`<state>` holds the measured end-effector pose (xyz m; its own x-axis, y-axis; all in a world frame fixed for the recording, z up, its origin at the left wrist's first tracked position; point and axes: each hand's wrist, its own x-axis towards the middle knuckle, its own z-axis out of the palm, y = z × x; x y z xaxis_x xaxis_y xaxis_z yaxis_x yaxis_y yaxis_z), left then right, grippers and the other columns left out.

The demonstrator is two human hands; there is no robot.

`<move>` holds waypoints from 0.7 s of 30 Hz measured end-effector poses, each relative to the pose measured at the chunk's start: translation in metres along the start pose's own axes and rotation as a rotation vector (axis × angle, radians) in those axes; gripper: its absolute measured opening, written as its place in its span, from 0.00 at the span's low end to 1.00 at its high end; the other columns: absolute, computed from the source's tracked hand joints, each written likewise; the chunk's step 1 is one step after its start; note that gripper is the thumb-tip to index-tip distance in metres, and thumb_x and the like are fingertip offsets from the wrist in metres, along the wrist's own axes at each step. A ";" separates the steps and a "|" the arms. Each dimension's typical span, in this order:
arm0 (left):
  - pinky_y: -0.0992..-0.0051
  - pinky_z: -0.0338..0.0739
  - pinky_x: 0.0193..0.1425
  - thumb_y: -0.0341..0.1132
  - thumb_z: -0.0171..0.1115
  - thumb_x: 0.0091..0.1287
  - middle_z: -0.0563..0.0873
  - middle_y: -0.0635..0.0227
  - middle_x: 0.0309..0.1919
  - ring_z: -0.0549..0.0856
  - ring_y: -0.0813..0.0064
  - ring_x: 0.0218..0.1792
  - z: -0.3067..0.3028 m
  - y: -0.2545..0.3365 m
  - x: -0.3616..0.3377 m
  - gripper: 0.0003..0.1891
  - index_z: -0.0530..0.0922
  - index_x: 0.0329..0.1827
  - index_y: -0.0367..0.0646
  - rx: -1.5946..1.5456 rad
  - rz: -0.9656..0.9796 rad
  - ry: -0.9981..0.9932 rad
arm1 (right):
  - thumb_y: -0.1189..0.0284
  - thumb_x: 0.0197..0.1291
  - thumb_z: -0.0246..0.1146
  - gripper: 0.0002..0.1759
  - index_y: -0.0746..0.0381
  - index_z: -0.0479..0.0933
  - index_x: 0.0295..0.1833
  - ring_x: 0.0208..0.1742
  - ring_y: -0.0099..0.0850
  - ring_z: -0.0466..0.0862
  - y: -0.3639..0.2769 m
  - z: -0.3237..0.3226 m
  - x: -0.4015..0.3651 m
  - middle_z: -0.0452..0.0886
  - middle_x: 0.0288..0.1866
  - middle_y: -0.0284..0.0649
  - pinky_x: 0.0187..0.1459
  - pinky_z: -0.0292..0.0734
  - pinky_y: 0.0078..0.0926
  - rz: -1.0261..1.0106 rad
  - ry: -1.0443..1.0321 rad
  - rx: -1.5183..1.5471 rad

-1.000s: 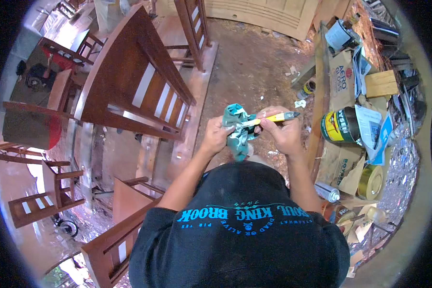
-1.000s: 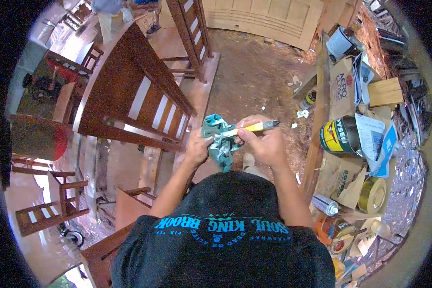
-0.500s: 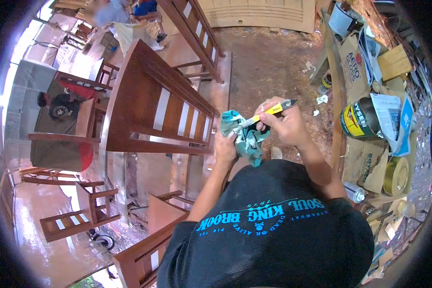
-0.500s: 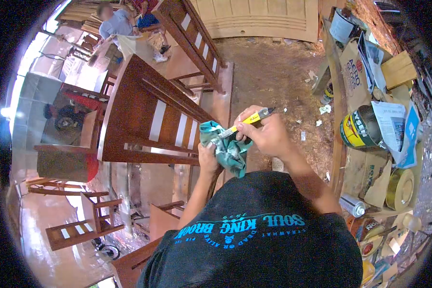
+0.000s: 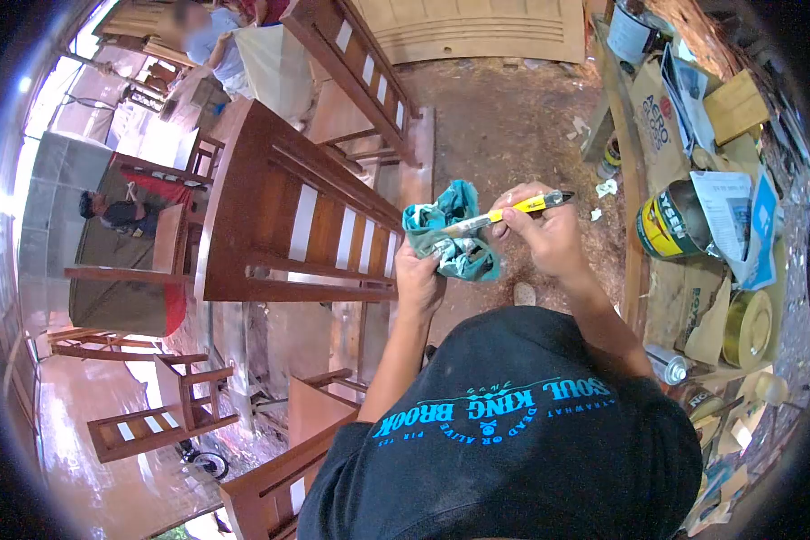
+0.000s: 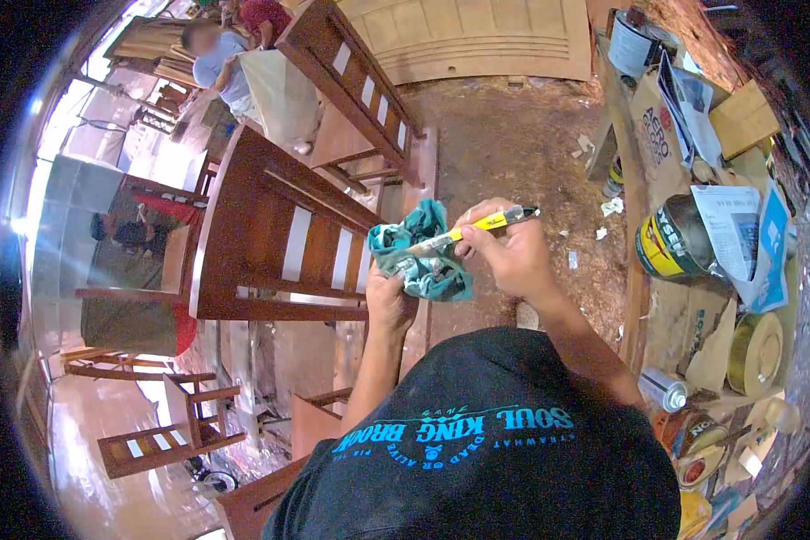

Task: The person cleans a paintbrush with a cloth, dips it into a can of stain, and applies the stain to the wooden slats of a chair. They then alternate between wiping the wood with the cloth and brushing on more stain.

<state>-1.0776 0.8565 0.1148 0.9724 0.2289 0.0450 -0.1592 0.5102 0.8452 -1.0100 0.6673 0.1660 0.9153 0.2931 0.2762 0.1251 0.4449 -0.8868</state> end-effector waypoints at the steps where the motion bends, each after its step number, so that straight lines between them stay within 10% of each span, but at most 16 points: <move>1: 0.66 0.82 0.56 0.33 0.64 0.65 0.84 0.60 0.51 0.86 0.67 0.49 0.001 -0.001 0.000 0.21 0.72 0.59 0.35 -0.010 -0.018 0.008 | 0.79 0.65 0.63 0.04 0.67 0.75 0.42 0.33 0.26 0.84 -0.001 -0.002 -0.001 0.82 0.38 0.41 0.33 0.80 0.22 0.003 0.003 0.019; 21: 0.70 0.83 0.48 0.33 0.62 0.68 0.86 0.61 0.45 0.86 0.71 0.41 0.012 -0.009 0.003 0.14 0.78 0.51 0.33 0.081 -0.077 -0.025 | 0.81 0.67 0.59 0.04 0.65 0.74 0.45 0.35 0.28 0.84 -0.006 -0.023 -0.019 0.81 0.41 0.45 0.37 0.81 0.26 0.000 -0.018 -0.022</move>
<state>-1.0716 0.8429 0.1133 0.9853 0.1704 -0.0100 -0.0700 0.4563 0.8871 -1.0194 0.6399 0.1581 0.9082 0.3088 0.2824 0.1332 0.4265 -0.8946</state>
